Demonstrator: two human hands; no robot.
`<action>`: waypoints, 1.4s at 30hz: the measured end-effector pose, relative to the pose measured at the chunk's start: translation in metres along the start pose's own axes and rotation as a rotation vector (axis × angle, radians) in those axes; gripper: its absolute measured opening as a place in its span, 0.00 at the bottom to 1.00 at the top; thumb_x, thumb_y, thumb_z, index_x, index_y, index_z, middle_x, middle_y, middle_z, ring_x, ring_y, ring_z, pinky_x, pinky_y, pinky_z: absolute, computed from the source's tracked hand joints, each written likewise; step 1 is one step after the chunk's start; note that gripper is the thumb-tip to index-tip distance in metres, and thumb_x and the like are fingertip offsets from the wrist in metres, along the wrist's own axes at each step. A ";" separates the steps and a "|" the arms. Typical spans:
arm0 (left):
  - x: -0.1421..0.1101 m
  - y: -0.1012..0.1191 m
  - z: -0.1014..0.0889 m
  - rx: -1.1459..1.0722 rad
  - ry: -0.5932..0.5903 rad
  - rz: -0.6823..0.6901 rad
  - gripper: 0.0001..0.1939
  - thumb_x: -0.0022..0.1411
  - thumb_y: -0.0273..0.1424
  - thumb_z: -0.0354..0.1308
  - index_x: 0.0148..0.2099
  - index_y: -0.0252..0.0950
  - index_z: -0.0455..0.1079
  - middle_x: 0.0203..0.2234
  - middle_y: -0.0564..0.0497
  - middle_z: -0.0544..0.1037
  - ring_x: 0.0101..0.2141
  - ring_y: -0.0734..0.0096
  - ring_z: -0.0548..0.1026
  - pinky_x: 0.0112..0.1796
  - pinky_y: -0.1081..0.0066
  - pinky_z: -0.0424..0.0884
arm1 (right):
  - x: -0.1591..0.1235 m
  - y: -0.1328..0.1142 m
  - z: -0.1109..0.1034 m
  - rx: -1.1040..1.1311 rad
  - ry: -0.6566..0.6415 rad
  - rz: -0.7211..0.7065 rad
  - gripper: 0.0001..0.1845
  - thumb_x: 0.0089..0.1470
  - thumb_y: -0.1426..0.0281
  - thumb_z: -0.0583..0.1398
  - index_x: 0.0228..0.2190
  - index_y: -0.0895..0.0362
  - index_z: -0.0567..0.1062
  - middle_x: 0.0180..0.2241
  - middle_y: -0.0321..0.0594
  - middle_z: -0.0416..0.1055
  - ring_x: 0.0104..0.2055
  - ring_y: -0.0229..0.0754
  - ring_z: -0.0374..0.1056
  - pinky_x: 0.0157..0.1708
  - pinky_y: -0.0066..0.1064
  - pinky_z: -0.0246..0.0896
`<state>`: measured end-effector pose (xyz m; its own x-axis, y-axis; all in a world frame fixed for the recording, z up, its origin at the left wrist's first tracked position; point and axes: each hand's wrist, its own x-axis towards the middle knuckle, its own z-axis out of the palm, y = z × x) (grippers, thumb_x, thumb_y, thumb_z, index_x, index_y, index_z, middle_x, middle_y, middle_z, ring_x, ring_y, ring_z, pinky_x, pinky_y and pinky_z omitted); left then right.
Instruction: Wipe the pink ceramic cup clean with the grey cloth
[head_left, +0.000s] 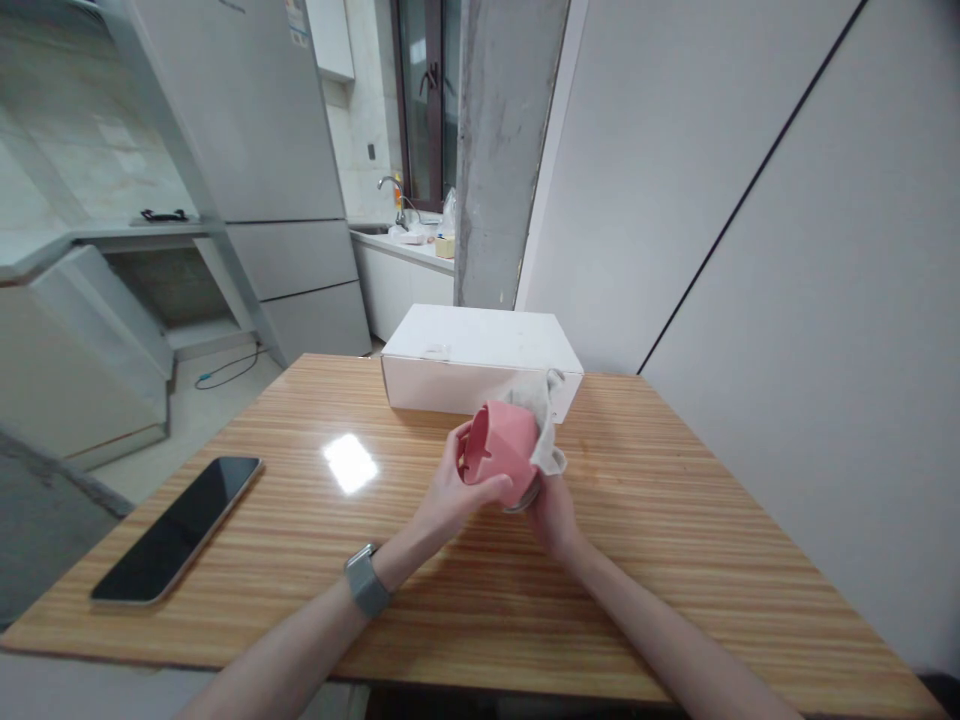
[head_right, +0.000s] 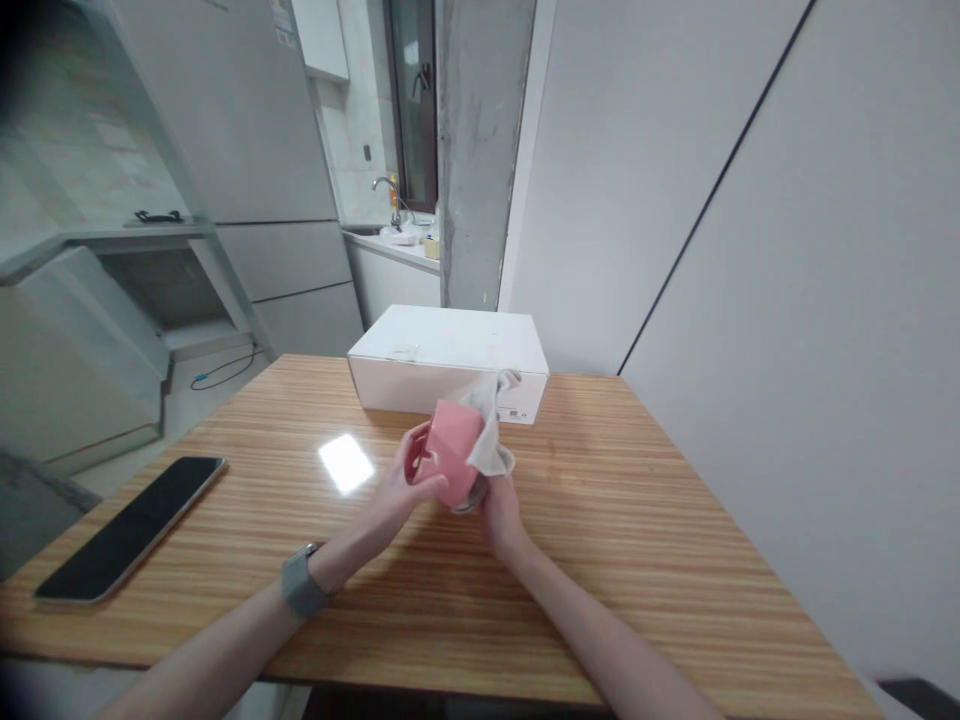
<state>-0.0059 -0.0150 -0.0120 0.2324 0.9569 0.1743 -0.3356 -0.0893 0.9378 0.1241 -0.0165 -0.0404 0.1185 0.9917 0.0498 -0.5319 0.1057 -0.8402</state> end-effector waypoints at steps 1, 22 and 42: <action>0.000 -0.001 0.001 0.107 0.000 0.053 0.45 0.38 0.35 0.72 0.58 0.40 0.55 0.53 0.43 0.67 0.51 0.55 0.68 0.51 0.56 0.65 | 0.002 -0.004 0.000 0.044 0.005 0.047 0.18 0.45 0.55 0.62 0.36 0.52 0.76 0.38 0.35 0.77 0.47 0.47 0.69 0.51 0.39 0.61; 0.000 -0.002 0.003 0.433 0.039 0.195 0.46 0.37 0.32 0.72 0.58 0.40 0.55 0.55 0.44 0.63 0.56 0.54 0.62 0.56 0.53 0.58 | -0.041 -0.105 -0.104 -0.258 -0.004 0.407 0.23 0.55 0.54 0.54 0.42 0.59 0.74 0.41 0.48 0.76 0.47 0.51 0.71 0.47 0.43 0.66; 0.048 -0.066 0.126 0.450 -0.155 0.245 0.58 0.33 0.40 0.73 0.63 0.37 0.48 0.54 0.41 0.63 0.55 0.53 0.62 0.55 0.56 0.56 | -0.103 -0.142 -0.221 -1.481 0.263 -0.109 0.44 0.42 0.58 0.58 0.59 0.59 0.54 0.48 0.51 0.72 0.49 0.54 0.69 0.50 0.45 0.60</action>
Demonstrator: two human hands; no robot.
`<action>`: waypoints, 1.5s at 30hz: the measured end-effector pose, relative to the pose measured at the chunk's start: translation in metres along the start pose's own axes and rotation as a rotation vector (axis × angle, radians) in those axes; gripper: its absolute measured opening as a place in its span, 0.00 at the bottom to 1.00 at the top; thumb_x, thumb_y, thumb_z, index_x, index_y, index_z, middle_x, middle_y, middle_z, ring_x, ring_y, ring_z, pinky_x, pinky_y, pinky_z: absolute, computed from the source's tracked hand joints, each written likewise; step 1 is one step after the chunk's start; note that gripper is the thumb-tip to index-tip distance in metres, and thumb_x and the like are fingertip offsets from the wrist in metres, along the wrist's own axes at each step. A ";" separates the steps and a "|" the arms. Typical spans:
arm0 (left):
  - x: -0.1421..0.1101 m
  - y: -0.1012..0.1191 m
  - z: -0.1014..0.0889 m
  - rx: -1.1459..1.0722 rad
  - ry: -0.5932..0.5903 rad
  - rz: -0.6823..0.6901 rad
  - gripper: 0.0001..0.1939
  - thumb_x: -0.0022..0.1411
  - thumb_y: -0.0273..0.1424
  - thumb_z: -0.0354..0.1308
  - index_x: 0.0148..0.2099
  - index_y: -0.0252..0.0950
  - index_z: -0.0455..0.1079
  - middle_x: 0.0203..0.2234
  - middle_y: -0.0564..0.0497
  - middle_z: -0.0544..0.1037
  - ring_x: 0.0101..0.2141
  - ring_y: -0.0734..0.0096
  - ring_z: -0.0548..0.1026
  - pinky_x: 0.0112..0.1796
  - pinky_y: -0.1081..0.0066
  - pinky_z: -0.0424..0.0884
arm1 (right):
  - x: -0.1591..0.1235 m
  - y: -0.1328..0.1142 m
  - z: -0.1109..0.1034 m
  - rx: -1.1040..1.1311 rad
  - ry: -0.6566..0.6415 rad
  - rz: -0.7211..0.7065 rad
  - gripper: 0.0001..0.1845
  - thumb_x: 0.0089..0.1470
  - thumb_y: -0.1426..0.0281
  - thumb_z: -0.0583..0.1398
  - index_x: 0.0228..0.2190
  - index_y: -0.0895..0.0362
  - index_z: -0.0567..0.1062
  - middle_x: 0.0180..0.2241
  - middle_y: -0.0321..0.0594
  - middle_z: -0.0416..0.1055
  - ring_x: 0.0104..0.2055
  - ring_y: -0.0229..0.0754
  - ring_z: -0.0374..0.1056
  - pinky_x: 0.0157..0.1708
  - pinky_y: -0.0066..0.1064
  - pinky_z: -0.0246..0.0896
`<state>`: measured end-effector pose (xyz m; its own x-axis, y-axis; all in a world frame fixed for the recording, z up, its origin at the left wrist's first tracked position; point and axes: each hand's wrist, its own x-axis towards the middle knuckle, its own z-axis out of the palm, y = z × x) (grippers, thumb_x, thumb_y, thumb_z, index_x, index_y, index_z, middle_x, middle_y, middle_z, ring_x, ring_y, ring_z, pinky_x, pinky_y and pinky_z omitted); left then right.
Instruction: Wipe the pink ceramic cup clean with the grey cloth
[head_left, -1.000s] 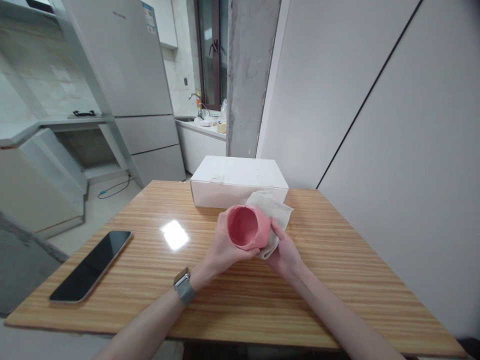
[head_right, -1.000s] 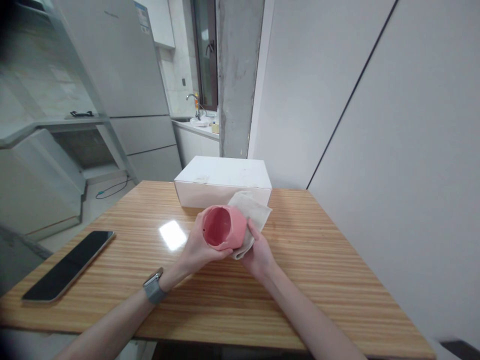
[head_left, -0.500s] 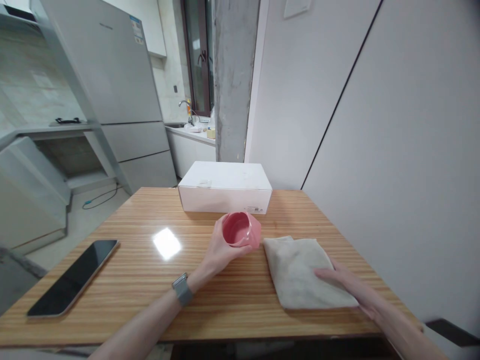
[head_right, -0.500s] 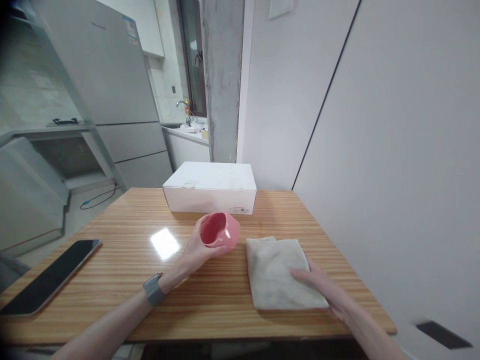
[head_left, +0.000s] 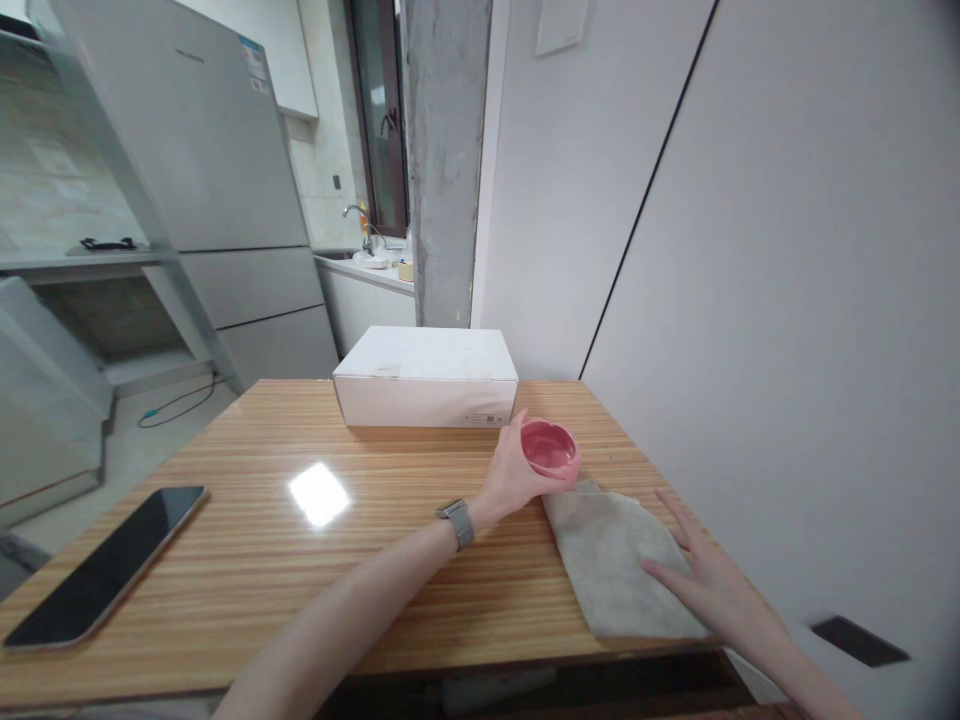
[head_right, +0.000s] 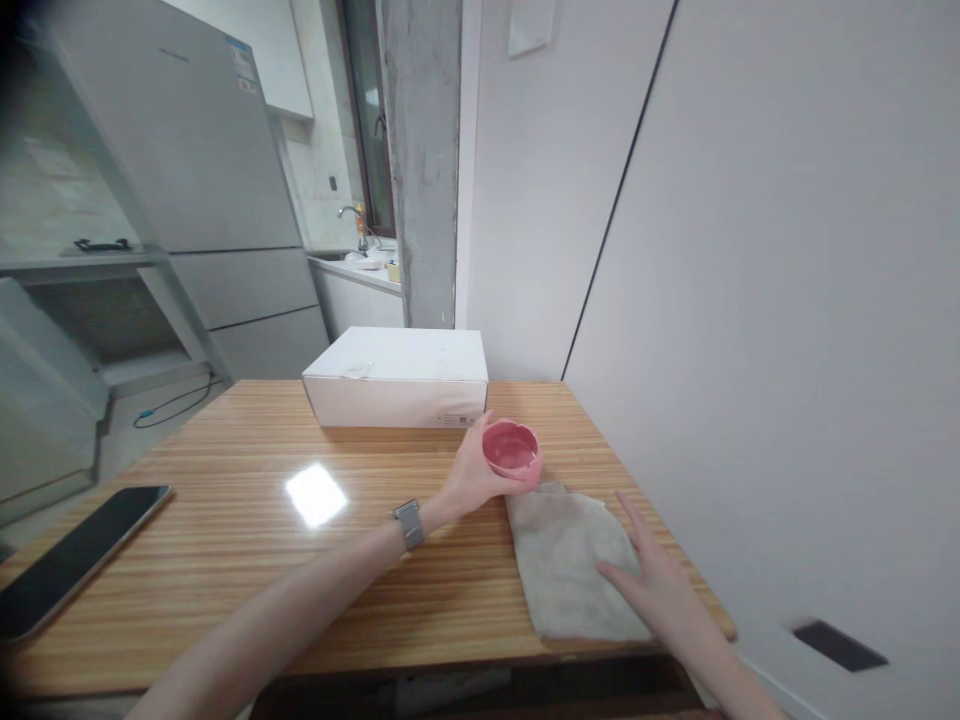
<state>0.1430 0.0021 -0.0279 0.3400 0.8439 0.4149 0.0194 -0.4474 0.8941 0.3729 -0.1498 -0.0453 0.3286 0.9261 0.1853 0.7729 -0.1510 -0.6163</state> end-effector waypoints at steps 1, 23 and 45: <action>0.004 -0.002 0.006 0.017 -0.001 0.007 0.58 0.33 0.40 0.73 0.64 0.37 0.47 0.54 0.41 0.64 0.55 0.53 0.62 0.56 0.56 0.56 | 0.000 0.002 -0.001 -0.004 0.011 0.003 0.44 0.42 0.57 0.58 0.59 0.59 0.54 0.47 0.51 0.72 0.49 0.54 0.69 0.50 0.45 0.61; 0.006 0.014 0.009 0.117 -0.233 0.018 0.53 0.45 0.43 0.67 0.67 0.39 0.43 0.65 0.38 0.48 0.64 0.46 0.43 0.60 0.47 0.44 | -0.007 -0.055 0.009 -0.306 0.270 -0.421 0.27 0.59 0.59 0.48 0.58 0.54 0.58 0.57 0.49 0.56 0.59 0.53 0.55 0.57 0.49 0.51; -0.151 0.022 -0.139 1.122 -0.171 -0.224 0.17 0.66 0.33 0.44 0.29 0.39 0.69 0.25 0.50 0.78 0.27 0.65 0.76 0.26 0.70 0.60 | -0.046 -0.180 0.152 -0.319 -0.111 -0.491 0.17 0.62 0.69 0.48 0.23 0.53 0.69 0.21 0.36 0.73 0.23 0.42 0.71 0.23 0.30 0.46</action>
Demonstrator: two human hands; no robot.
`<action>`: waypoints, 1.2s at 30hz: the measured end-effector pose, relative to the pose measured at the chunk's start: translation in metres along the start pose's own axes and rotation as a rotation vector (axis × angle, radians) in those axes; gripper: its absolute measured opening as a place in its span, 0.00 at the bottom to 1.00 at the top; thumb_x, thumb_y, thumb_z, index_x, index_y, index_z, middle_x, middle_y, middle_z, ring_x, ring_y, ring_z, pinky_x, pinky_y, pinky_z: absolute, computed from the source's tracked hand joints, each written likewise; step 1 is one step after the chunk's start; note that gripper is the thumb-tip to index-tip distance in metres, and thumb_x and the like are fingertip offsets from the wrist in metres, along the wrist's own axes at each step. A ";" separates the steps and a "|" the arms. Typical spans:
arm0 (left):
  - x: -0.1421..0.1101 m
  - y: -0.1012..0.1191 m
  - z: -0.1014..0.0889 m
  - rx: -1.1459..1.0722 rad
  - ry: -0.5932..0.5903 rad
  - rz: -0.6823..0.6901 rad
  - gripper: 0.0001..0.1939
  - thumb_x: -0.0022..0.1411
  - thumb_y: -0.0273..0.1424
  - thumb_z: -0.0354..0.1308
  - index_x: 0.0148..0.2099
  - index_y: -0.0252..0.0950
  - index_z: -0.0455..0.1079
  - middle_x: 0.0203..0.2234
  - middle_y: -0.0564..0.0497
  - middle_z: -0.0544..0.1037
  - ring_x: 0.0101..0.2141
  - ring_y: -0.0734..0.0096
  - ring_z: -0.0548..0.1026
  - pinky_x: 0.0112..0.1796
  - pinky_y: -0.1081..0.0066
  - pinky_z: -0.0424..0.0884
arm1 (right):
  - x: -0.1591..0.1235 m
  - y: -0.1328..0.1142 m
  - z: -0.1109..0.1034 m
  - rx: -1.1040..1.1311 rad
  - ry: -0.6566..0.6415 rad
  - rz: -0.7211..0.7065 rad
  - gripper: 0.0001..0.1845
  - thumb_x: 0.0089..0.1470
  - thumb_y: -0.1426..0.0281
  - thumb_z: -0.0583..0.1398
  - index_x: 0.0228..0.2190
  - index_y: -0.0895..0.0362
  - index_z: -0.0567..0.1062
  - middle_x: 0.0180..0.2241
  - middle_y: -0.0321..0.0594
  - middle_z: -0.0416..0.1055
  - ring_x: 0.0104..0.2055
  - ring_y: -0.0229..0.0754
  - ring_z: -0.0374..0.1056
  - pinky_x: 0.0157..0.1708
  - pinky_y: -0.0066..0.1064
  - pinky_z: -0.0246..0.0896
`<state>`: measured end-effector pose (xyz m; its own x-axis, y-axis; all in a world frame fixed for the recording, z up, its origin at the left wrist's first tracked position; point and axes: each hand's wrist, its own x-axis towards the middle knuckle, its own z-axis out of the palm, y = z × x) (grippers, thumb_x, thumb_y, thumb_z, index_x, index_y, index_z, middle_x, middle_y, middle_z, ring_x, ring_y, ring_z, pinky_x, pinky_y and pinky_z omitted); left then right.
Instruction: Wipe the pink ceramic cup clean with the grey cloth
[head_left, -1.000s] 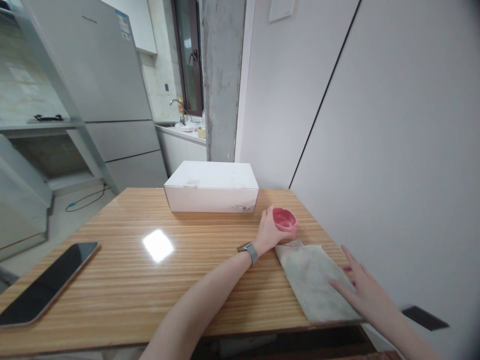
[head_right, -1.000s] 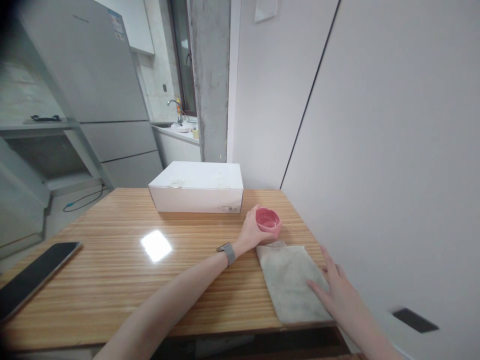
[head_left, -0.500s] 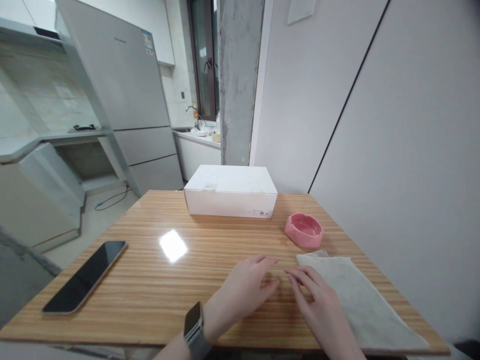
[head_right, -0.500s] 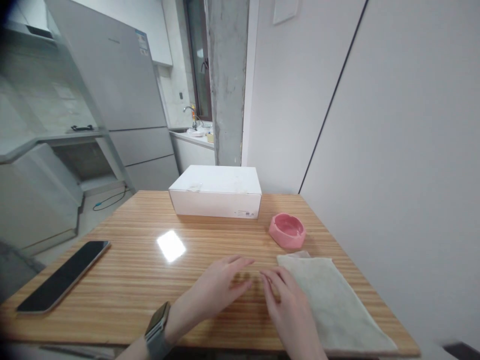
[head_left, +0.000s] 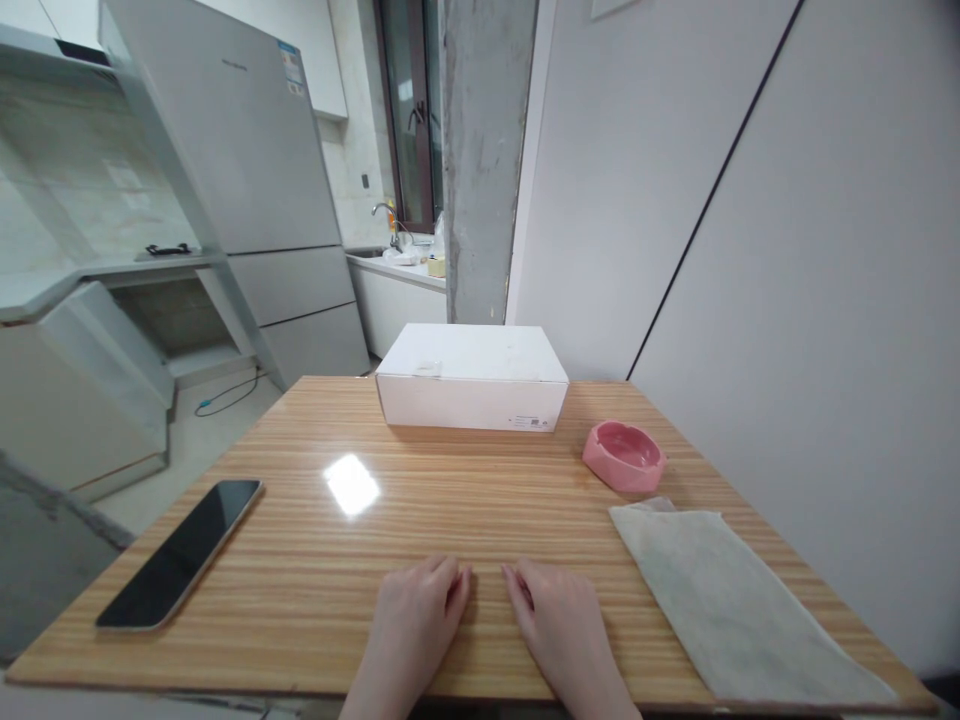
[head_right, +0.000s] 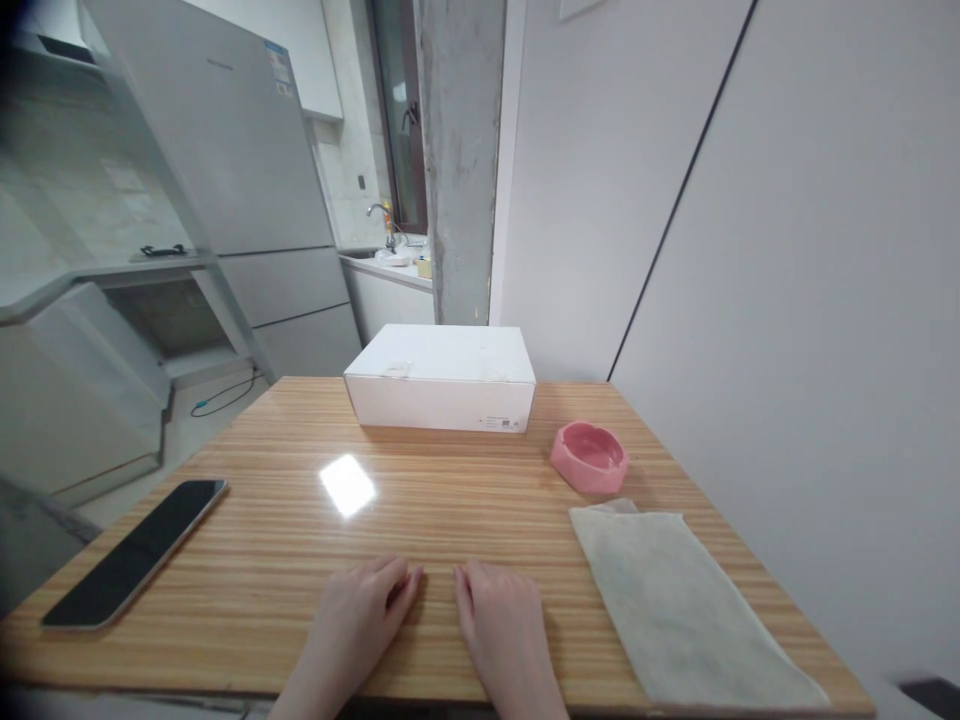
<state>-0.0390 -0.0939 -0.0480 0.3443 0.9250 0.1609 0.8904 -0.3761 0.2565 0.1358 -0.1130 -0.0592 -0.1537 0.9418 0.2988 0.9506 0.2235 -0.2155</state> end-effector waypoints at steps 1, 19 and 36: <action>-0.001 0.000 0.001 -0.001 0.016 0.001 0.17 0.66 0.32 0.44 0.28 0.39 0.69 0.25 0.50 0.78 0.27 0.65 0.76 0.26 0.71 0.60 | -0.001 0.000 0.000 0.014 0.007 0.003 0.17 0.62 0.69 0.48 0.24 0.53 0.69 0.21 0.36 0.73 0.23 0.42 0.71 0.23 0.30 0.46; -0.004 -0.006 0.007 -0.027 0.091 0.007 0.15 0.66 0.31 0.46 0.27 0.39 0.65 0.22 0.55 0.76 0.23 0.68 0.75 0.25 0.71 0.60 | -0.008 0.004 0.006 0.132 0.043 -0.006 0.16 0.61 0.71 0.50 0.23 0.53 0.67 0.22 0.34 0.71 0.24 0.40 0.68 0.26 0.30 0.47; -0.004 -0.006 0.007 -0.004 0.102 0.010 0.15 0.66 0.32 0.46 0.27 0.40 0.65 0.22 0.55 0.76 0.24 0.68 0.75 0.25 0.70 0.59 | -0.009 0.004 0.005 0.155 0.034 0.005 0.16 0.62 0.70 0.50 0.23 0.53 0.68 0.23 0.35 0.72 0.26 0.40 0.68 0.28 0.30 0.48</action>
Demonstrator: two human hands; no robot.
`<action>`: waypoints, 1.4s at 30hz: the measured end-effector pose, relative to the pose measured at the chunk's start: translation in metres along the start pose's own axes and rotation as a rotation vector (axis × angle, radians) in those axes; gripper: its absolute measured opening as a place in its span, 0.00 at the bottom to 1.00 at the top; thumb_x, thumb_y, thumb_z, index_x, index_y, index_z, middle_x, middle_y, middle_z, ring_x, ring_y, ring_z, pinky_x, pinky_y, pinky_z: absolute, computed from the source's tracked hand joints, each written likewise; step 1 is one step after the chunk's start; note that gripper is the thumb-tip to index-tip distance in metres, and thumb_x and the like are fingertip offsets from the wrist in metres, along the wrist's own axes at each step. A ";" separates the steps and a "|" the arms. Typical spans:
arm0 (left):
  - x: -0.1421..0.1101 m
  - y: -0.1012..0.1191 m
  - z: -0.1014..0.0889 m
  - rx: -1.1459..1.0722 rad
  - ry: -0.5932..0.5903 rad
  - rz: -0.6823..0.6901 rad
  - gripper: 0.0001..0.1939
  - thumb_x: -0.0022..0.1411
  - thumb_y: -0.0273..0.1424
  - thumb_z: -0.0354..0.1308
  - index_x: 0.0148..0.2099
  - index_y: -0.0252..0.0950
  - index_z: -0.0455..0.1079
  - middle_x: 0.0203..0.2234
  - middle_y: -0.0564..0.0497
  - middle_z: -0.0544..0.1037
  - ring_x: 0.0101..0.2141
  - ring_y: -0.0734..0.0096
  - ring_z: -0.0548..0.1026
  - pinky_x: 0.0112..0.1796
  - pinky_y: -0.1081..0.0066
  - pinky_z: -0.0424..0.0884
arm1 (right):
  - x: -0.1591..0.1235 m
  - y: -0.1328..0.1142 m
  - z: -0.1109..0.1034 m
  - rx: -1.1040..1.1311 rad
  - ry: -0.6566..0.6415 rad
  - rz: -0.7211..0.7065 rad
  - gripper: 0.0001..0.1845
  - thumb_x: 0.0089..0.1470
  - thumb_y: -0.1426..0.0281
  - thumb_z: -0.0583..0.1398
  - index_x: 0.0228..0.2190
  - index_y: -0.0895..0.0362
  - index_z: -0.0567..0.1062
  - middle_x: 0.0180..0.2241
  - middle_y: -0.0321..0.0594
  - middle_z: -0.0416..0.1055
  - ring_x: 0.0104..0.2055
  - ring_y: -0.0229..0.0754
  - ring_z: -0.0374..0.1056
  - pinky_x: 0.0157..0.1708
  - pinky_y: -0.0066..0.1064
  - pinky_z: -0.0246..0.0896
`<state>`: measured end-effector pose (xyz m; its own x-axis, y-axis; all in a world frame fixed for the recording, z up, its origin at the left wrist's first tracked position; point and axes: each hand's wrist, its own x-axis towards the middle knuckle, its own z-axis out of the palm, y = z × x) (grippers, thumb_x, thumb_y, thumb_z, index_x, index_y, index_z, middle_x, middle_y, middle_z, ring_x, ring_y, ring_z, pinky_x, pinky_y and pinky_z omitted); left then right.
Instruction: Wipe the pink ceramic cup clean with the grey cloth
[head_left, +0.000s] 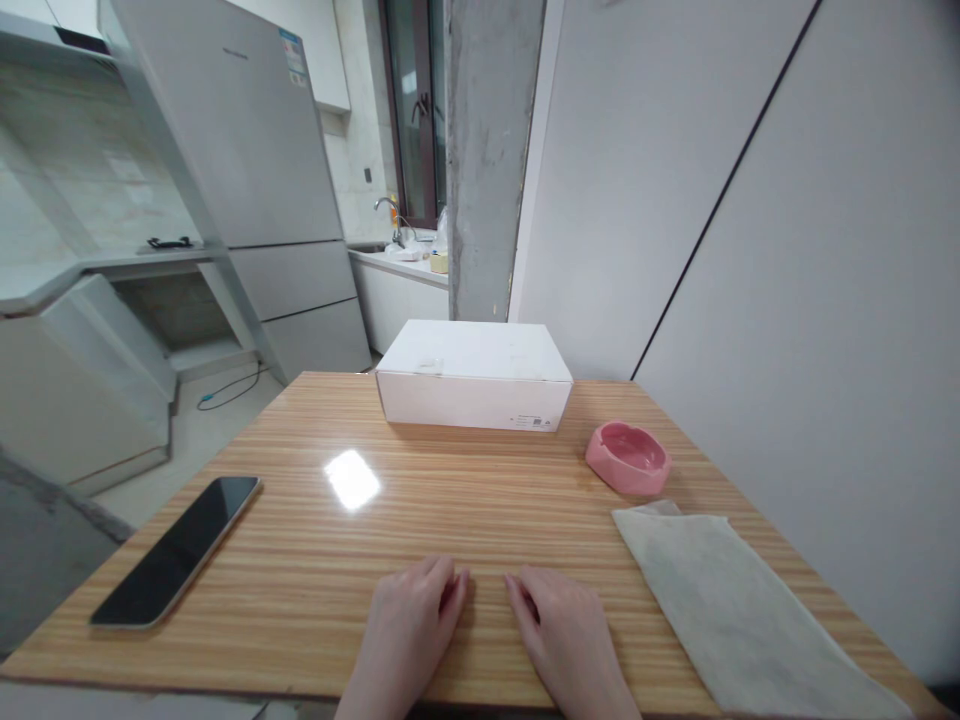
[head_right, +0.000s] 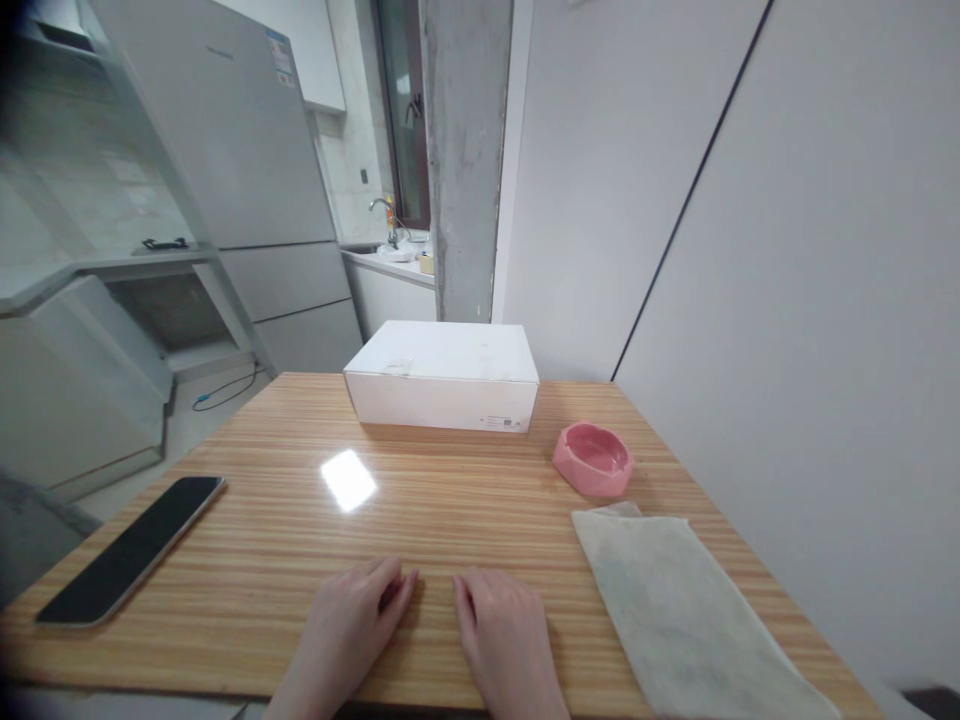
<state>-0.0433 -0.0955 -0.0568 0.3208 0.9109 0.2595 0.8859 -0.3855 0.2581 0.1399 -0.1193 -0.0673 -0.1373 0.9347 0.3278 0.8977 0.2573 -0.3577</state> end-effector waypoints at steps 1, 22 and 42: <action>0.000 0.000 0.000 0.002 0.001 -0.001 0.15 0.66 0.32 0.46 0.27 0.40 0.65 0.22 0.55 0.76 0.24 0.68 0.75 0.25 0.70 0.59 | 0.000 0.000 0.000 -0.001 -0.004 0.000 0.16 0.62 0.70 0.50 0.23 0.53 0.68 0.23 0.35 0.72 0.26 0.40 0.68 0.28 0.30 0.48; 0.002 0.002 -0.004 0.025 -0.007 -0.007 0.15 0.66 0.32 0.46 0.27 0.40 0.66 0.22 0.54 0.76 0.24 0.69 0.75 0.25 0.71 0.60 | 0.001 -0.001 -0.003 -0.020 0.053 -0.038 0.17 0.62 0.70 0.49 0.23 0.53 0.68 0.22 0.35 0.71 0.24 0.39 0.68 0.26 0.29 0.49; 0.007 0.005 -0.011 0.037 -0.121 -0.030 0.14 0.66 0.32 0.45 0.31 0.39 0.68 0.25 0.51 0.78 0.27 0.64 0.76 0.26 0.71 0.61 | 0.002 -0.003 -0.005 -0.019 0.033 -0.035 0.16 0.61 0.71 0.50 0.23 0.54 0.67 0.22 0.35 0.71 0.24 0.39 0.67 0.26 0.30 0.47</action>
<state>-0.0401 -0.0926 -0.0437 0.3298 0.9340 0.1377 0.9069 -0.3540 0.2287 0.1391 -0.1192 -0.0614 -0.1554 0.9164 0.3689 0.9005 0.2850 -0.3286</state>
